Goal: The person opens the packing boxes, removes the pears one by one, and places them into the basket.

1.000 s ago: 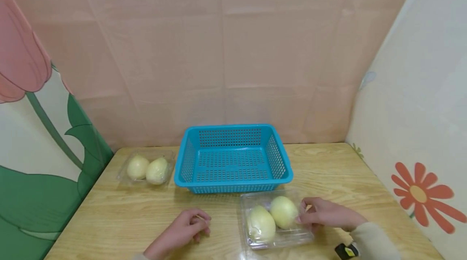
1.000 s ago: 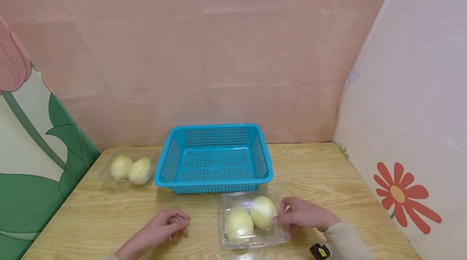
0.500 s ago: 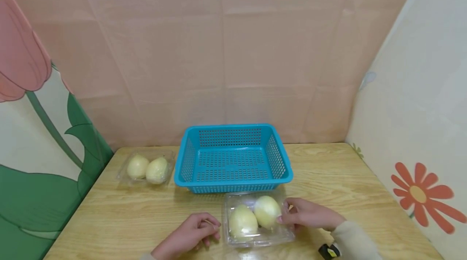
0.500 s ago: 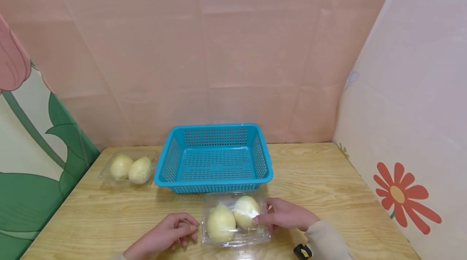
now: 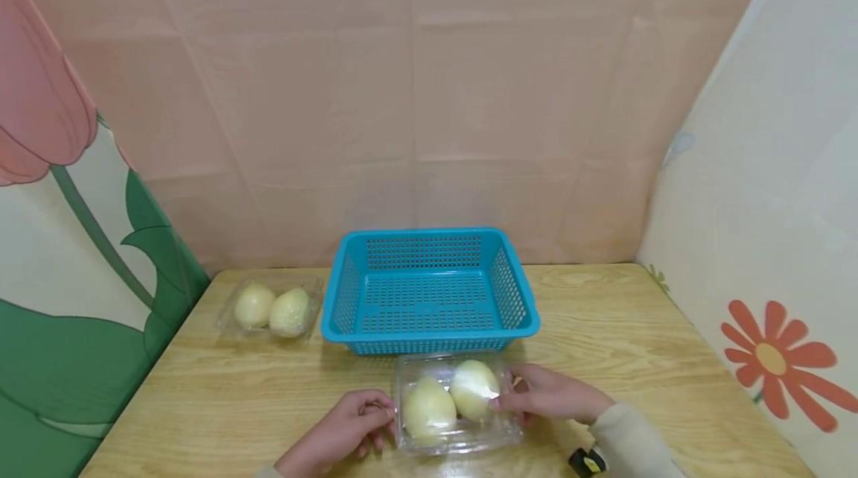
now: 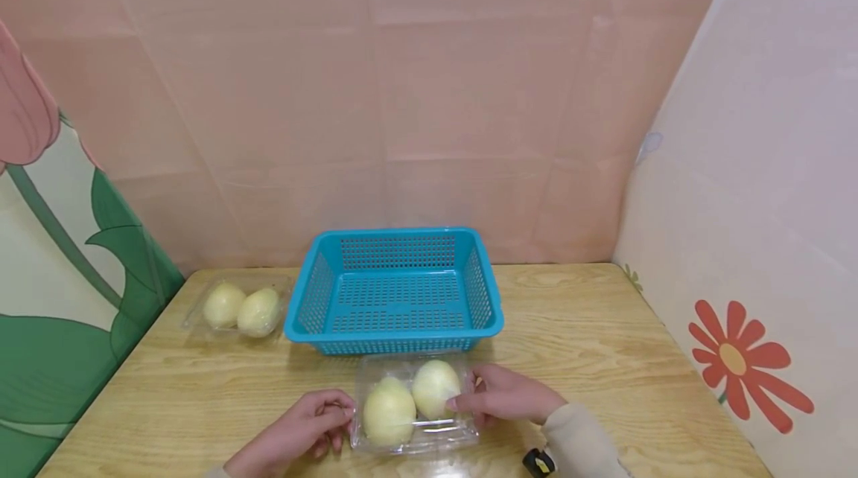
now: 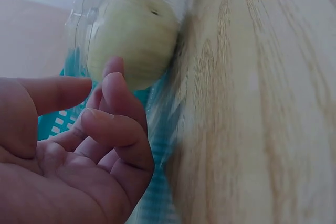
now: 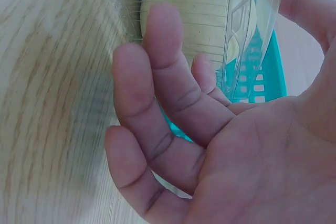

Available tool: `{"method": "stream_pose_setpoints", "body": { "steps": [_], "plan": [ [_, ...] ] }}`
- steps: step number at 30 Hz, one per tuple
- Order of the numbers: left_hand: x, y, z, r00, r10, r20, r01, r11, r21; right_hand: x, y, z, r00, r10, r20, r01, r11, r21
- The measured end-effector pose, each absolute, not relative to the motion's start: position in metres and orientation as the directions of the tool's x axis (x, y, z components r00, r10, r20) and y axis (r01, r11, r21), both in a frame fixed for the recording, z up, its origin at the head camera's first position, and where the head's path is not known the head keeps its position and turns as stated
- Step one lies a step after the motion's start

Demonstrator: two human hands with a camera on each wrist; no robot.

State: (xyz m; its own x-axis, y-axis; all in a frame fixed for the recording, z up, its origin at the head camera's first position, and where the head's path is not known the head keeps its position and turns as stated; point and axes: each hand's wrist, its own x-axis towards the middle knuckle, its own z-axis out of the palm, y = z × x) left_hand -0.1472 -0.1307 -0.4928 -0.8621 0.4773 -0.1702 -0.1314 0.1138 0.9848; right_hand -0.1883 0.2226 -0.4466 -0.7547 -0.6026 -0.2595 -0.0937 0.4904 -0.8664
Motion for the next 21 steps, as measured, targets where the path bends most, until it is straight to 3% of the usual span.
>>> {"method": "stream_pose_setpoints", "body": {
  "steps": [10,21],
  "plan": [
    [-0.150,-0.137,-0.492,-0.852,0.490,-0.184,-0.175,0.065,0.982,-0.187,0.217,-0.446,-0.782,-0.563,-0.267,-0.081,0.516,-0.853],
    [-0.148,-0.142,-0.492,-0.810,0.544,-0.219,-0.235,0.041,0.971,-0.183,0.212,-0.439,-0.868,-0.455,-0.200,-0.211,0.702,-0.680]
  ]
}}
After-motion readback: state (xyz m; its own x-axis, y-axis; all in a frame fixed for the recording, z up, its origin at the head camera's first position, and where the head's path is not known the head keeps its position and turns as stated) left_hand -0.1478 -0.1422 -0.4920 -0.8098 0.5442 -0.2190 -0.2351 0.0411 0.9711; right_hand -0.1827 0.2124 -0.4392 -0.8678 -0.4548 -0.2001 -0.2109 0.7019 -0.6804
